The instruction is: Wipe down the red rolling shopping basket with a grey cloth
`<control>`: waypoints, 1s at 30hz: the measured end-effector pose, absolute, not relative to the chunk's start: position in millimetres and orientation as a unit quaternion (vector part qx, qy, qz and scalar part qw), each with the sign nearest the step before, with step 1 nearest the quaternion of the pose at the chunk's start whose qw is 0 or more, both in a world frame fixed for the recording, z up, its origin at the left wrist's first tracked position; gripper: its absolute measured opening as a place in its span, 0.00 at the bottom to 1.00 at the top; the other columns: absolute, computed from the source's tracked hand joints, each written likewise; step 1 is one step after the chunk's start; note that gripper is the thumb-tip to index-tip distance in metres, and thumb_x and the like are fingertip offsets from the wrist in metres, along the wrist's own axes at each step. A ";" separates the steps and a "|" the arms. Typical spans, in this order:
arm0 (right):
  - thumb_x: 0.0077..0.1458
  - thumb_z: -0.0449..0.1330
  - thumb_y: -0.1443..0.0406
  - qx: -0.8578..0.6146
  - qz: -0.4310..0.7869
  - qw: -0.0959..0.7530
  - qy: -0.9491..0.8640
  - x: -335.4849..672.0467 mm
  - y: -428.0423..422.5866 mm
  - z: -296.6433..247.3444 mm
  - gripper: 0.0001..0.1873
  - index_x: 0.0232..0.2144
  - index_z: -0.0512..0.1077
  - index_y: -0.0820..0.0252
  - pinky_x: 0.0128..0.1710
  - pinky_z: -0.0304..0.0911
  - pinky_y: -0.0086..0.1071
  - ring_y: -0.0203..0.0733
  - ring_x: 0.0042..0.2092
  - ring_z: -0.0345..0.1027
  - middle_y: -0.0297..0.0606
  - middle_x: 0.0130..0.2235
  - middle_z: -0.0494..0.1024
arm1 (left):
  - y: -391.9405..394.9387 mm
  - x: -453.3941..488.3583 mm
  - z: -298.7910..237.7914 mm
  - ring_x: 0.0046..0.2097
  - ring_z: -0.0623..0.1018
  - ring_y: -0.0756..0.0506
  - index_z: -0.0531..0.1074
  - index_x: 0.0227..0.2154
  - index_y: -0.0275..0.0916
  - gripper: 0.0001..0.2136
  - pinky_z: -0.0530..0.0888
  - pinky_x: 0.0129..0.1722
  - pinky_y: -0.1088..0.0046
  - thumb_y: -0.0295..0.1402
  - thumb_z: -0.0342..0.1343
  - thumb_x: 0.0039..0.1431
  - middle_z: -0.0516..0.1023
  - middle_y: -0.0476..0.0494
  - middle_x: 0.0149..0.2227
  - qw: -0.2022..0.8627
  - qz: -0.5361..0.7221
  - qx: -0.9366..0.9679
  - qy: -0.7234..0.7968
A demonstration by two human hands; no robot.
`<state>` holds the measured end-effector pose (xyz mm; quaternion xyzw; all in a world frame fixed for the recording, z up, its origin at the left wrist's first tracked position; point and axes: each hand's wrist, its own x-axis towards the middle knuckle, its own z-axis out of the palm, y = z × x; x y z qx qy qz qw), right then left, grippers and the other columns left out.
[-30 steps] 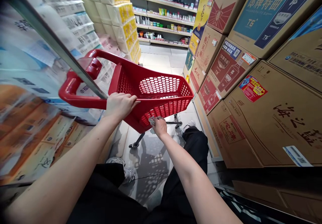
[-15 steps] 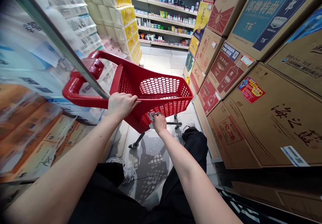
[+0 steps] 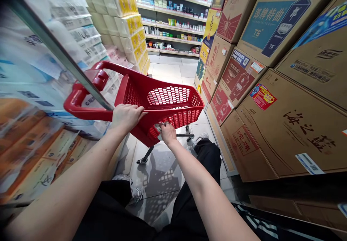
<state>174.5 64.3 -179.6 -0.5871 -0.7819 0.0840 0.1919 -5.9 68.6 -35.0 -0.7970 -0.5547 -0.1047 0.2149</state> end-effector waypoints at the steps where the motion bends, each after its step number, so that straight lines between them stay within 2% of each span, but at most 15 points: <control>1: 0.64 0.55 0.62 -0.591 0.088 0.201 -0.776 178.8 63.2 -177.5 0.18 0.56 0.70 0.51 0.46 0.65 0.32 0.44 0.47 0.71 0.43 0.49 0.74 | 68.8 -6.1 -35.1 0.37 0.77 0.39 0.76 0.31 0.40 0.21 0.59 0.37 0.62 0.46 0.43 0.66 0.79 0.37 0.31 0.217 -0.103 -0.796 -0.556; 5: 0.65 0.54 0.62 -0.633 0.097 0.276 -0.717 191.4 56.6 -167.2 0.15 0.51 0.70 0.58 0.47 0.64 0.31 0.42 0.47 0.70 0.43 0.47 0.74 | 69.8 -6.3 -36.5 0.37 0.77 0.39 0.76 0.31 0.40 0.20 0.59 0.37 0.62 0.46 0.43 0.66 0.80 0.36 0.31 0.213 -0.109 -0.796 -0.556; 8: 0.65 0.53 0.64 -0.591 0.057 0.315 -0.740 191.1 55.1 -157.9 0.13 0.50 0.71 0.59 0.53 0.62 0.32 0.42 0.51 0.66 0.44 0.49 0.73 | 70.1 -6.0 -37.0 0.37 0.77 0.38 0.76 0.30 0.40 0.21 0.59 0.37 0.62 0.46 0.43 0.66 0.80 0.36 0.31 0.207 -0.115 -0.797 -0.556; 11: 0.66 0.51 0.66 -0.473 -0.003 0.287 -0.833 183.2 60.1 -152.0 0.15 0.50 0.73 0.55 0.57 0.59 0.35 0.44 0.57 0.61 0.43 0.56 0.71 | 69.8 -5.6 -36.4 0.37 0.77 0.39 0.76 0.30 0.41 0.21 0.59 0.36 0.62 0.47 0.42 0.66 0.80 0.36 0.31 0.212 -0.112 -0.797 -0.555; 14: 0.68 0.47 0.67 -0.382 -0.046 0.230 -0.894 176.8 68.6 -153.1 0.18 0.52 0.72 0.55 0.57 0.61 0.38 0.45 0.57 0.62 0.41 0.59 0.69 | 69.3 -5.5 -35.0 0.36 0.77 0.39 0.76 0.30 0.40 0.22 0.59 0.36 0.62 0.48 0.41 0.66 0.80 0.35 0.31 0.214 -0.113 -0.798 -0.551; 17: 0.68 0.46 0.68 -0.359 -0.056 0.213 -0.907 179.6 75.4 -157.6 0.19 0.55 0.71 0.57 0.57 0.62 0.42 0.46 0.56 0.63 0.44 0.59 0.70 | 69.2 -5.5 -33.9 0.35 0.77 0.38 0.76 0.30 0.40 0.23 0.58 0.35 0.62 0.48 0.41 0.66 0.79 0.35 0.30 0.218 -0.108 -0.801 -0.547; 24: 0.68 0.46 0.68 -0.446 -0.050 0.245 -0.859 213.9 88.5 -159.0 0.20 0.55 0.72 0.62 0.60 0.60 0.41 0.47 0.56 0.63 0.48 0.59 0.70 | 70.8 -5.8 -33.6 0.37 0.77 0.38 0.76 0.31 0.40 0.23 0.59 0.36 0.62 0.49 0.41 0.65 0.80 0.36 0.31 0.219 -0.096 -0.801 -0.550; 30: 0.66 0.47 0.72 -0.529 -0.028 0.287 -0.798 228.7 97.0 -172.7 0.19 0.53 0.73 0.61 0.59 0.60 0.37 0.45 0.56 0.63 0.48 0.57 0.71 | 70.9 -4.9 -34.2 0.37 0.77 0.38 0.76 0.31 0.40 0.22 0.60 0.36 0.61 0.47 0.42 0.66 0.79 0.36 0.31 0.215 -0.102 -0.805 -0.544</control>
